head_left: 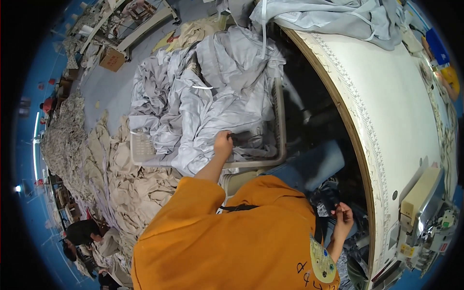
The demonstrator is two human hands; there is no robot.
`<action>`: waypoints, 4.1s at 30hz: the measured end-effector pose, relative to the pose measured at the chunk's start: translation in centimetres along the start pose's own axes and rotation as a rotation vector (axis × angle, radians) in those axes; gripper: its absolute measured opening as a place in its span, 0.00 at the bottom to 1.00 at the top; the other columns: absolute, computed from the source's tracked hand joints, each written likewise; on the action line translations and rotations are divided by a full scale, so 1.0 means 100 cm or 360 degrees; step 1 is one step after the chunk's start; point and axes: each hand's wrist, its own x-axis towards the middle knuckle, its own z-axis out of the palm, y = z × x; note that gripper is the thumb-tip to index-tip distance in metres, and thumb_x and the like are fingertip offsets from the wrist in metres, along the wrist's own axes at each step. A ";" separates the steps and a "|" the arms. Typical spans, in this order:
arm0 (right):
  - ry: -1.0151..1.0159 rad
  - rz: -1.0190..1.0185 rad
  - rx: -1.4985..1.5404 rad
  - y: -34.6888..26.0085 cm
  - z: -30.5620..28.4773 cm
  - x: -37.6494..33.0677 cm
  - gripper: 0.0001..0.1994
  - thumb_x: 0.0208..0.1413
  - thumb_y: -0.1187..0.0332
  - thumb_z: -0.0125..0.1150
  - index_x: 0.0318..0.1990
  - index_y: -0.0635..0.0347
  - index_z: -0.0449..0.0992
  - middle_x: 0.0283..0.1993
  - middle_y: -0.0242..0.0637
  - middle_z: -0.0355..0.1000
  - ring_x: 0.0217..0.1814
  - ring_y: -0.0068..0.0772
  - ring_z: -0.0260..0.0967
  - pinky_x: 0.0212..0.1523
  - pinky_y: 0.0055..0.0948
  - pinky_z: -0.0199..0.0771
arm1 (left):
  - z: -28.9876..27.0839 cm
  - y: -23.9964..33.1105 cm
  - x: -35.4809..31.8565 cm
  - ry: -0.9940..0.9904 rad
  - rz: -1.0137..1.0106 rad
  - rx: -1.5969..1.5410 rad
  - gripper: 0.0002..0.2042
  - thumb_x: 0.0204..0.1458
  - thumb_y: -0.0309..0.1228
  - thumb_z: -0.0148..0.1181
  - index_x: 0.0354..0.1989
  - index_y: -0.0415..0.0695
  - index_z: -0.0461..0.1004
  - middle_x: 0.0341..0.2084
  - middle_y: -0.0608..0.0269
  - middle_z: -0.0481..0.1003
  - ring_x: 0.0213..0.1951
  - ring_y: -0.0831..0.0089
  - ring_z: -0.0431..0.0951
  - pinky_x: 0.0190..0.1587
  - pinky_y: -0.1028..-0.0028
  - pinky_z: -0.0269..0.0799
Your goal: The person is sewing fabric pieces together using an industrial overlock sewing machine.
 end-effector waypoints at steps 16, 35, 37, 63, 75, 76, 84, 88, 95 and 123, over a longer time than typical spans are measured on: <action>-0.0055 -0.0001 0.0075 -0.011 0.010 -0.005 0.07 0.57 0.75 0.55 0.43 0.65 0.71 0.33 0.31 0.71 0.30 0.20 0.68 0.33 0.19 0.70 | 0.070 0.098 0.162 -0.0002 0.0145 -0.0147 0.15 0.40 0.32 0.61 0.40 0.46 0.75 0.59 0.39 0.57 0.58 0.46 0.60 0.59 0.62 0.59; 0.0109 0.0000 0.0081 0.005 -0.021 -0.023 0.08 0.55 0.75 0.55 0.43 0.65 0.72 0.34 0.33 0.72 0.29 0.23 0.70 0.31 0.20 0.71 | 0.067 0.121 0.268 -0.0782 -0.0312 0.0468 0.16 0.52 0.43 0.51 0.46 0.54 0.77 0.45 0.55 0.75 0.44 0.57 0.76 0.49 0.64 0.69; 0.0085 0.0035 0.0056 0.004 -0.017 -0.021 0.08 0.55 0.75 0.55 0.42 0.65 0.72 0.33 0.32 0.71 0.29 0.22 0.69 0.31 0.19 0.71 | 0.052 0.117 0.245 -0.0522 0.0012 0.0188 0.13 0.53 0.40 0.52 0.42 0.53 0.78 0.40 0.55 0.77 0.41 0.59 0.77 0.45 0.65 0.71; -0.0954 -0.1471 -0.1214 -0.095 0.106 0.009 0.05 0.37 0.75 0.55 0.26 0.61 0.72 0.27 0.40 0.69 0.29 0.45 0.69 0.28 0.37 0.69 | -0.112 0.293 -0.012 -0.0930 0.1711 -0.0344 0.35 0.34 0.16 0.55 0.59 0.48 0.61 0.59 0.60 0.61 0.62 0.57 0.58 0.61 0.58 0.54; 0.0423 -0.1932 -0.1867 -0.130 -0.094 -0.114 0.08 0.35 0.77 0.58 0.24 0.63 0.64 0.25 0.41 0.65 0.22 0.39 0.61 0.19 0.31 0.56 | 0.003 0.248 -0.009 -0.0783 0.1187 -0.0018 0.37 0.39 0.39 0.65 0.60 0.43 0.59 0.59 0.46 0.57 0.58 0.50 0.60 0.61 0.59 0.55; 0.0504 -0.1854 -0.1835 -0.114 -0.097 -0.116 0.07 0.41 0.76 0.57 0.25 0.63 0.64 0.26 0.43 0.64 0.24 0.41 0.62 0.22 0.31 0.60 | 0.006 0.244 -0.007 -0.0796 0.0840 0.0113 0.37 0.40 0.42 0.67 0.59 0.42 0.60 0.55 0.45 0.63 0.55 0.51 0.65 0.58 0.61 0.60; 0.0735 -0.1595 -0.1282 -0.063 -0.086 -0.124 0.12 0.54 0.68 0.51 0.22 0.64 0.62 0.30 0.45 0.68 0.33 0.41 0.63 0.37 0.33 0.63 | -0.008 0.218 0.033 -0.1721 0.0412 -0.0151 0.23 0.39 0.42 0.68 0.41 0.39 0.76 0.36 0.53 0.77 0.41 0.66 0.76 0.44 0.74 0.69; 0.0813 -0.1280 -0.0877 -0.059 -0.079 -0.117 0.09 0.51 0.73 0.48 0.21 0.65 0.61 0.33 0.43 0.69 0.37 0.37 0.64 0.42 0.30 0.64 | -0.039 0.231 0.031 -0.1168 0.0708 -0.0873 0.09 0.39 0.23 0.64 0.32 0.40 0.77 0.29 0.62 0.78 0.36 0.69 0.77 0.39 0.76 0.71; 0.0599 -0.1059 -0.0566 -0.048 -0.074 -0.107 0.06 0.47 0.78 0.48 0.22 0.67 0.61 0.34 0.45 0.70 0.37 0.36 0.66 0.42 0.28 0.65 | -0.129 0.265 0.017 0.0081 0.1586 -0.0903 0.13 0.36 0.13 0.55 0.15 0.38 0.56 0.37 0.51 0.78 0.37 0.63 0.79 0.39 0.74 0.74; 0.0318 -0.2363 -0.0849 -0.298 0.054 -0.044 0.07 0.45 0.70 0.57 0.31 0.63 0.73 0.26 0.41 0.71 0.24 0.36 0.70 0.28 0.31 0.70 | -0.224 0.495 0.001 -0.1506 0.1464 -0.0837 0.10 0.43 0.23 0.56 0.36 0.41 0.78 0.28 0.59 0.79 0.31 0.70 0.78 0.36 0.74 0.72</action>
